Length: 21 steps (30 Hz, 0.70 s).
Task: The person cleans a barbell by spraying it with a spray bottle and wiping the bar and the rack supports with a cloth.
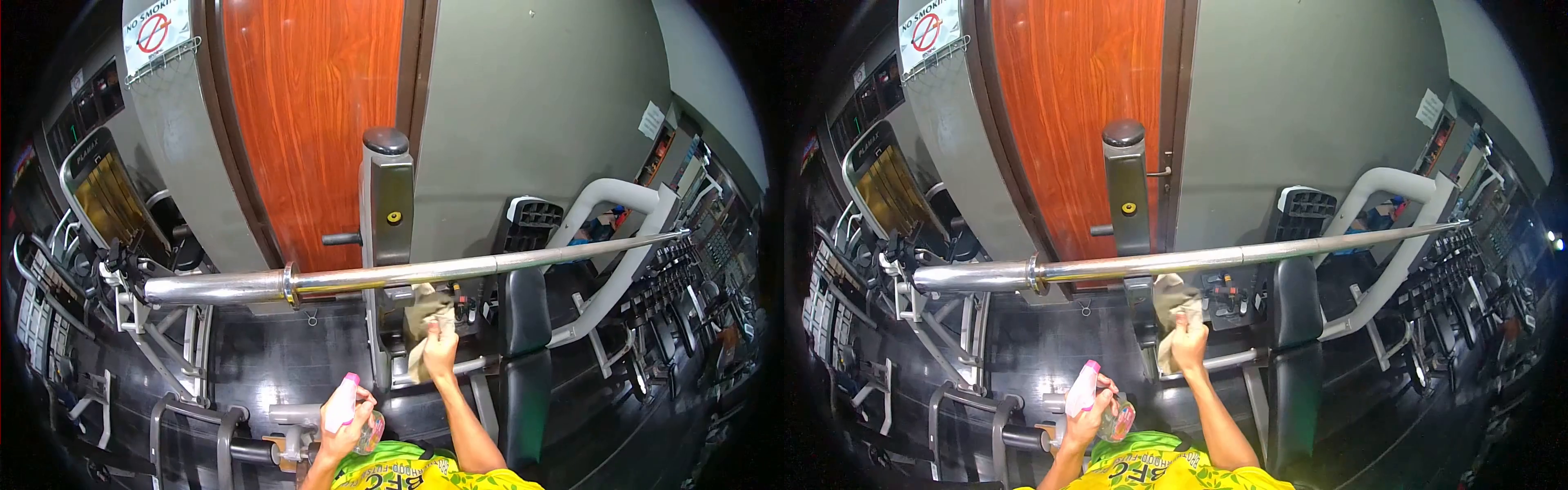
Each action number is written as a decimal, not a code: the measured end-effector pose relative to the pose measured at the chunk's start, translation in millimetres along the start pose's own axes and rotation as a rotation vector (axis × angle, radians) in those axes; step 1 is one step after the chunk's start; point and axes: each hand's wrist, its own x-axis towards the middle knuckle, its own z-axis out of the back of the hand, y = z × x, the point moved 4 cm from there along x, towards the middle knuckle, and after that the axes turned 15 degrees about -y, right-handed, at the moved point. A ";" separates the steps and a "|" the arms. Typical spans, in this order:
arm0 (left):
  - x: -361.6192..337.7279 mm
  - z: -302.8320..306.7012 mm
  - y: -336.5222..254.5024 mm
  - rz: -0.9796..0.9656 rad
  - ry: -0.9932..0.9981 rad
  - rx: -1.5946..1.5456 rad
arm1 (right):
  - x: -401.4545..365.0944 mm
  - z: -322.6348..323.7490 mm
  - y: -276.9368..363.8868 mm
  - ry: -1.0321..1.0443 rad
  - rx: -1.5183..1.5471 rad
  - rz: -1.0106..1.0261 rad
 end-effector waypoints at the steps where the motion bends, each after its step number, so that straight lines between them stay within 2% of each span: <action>1: -0.4 0.4 0.5 0.008 0.001 -0.025 | -3.6 -8.9 -34.1 -0.082 0.197 -0.138; 2: -1.0 0.3 1.3 0.017 0.001 -0.052 | -4.4 -19.1 -66.8 -0.162 0.392 -0.276; 3: -1.0 0.5 2.3 0.017 0.001 -0.053 | -3.0 -11.9 -25.3 -0.176 0.678 -0.586; 4: -0.7 1.1 3.6 0.019 -0.007 -0.067 | 6.6 -10.0 -22.7 -0.177 0.677 -0.586; 6: -0.4 2.4 4.0 0.019 -0.016 -0.081 | 17.2 -20.9 1.9 0.512 1.606 -0.786; 7: -0.6 3.2 3.5 0.015 -0.020 -0.076 | 25.0 -22.7 21.5 0.406 1.563 -0.836; 8: -0.6 4.2 2.8 0.010 -0.024 -0.071 | 30.9 -22.1 51.0 0.203 1.487 -0.922; 11: -2.5 6.8 2.0 0.015 -0.036 -0.092 | 41.3 -27.6 58.4 0.241 1.415 -0.836; 13: -4.2 9.1 2.9 0.012 -0.040 -0.078 | 40.5 -29.9 52.5 0.415 1.495 -0.822; 14: -2.6 8.9 3.3 0.003 -0.038 -0.067 | 38.4 -27.5 48.1 0.412 1.497 -0.817; 16: -2.4 7.3 6.2 0.019 -0.040 -0.056 | 26.5 -16.3 51.1 0.243 1.233 -0.948; 17: -2.4 7.2 7.1 0.032 -0.040 -0.042 | 20.9 -10.6 55.7 0.362 1.347 -0.887; 18: -1.0 6.0 6.8 0.030 -0.034 -0.041 | 15.2 -5.2 64.9 0.359 1.350 -0.883; 20: -0.8 4.1 5.3 0.038 -0.015 -0.051 | 5.9 12.4 77.5 0.065 0.909 -0.678; 21: -0.1 3.7 4.0 0.036 -0.018 -0.050 | 3.7 19.1 74.3 0.061 0.859 -0.575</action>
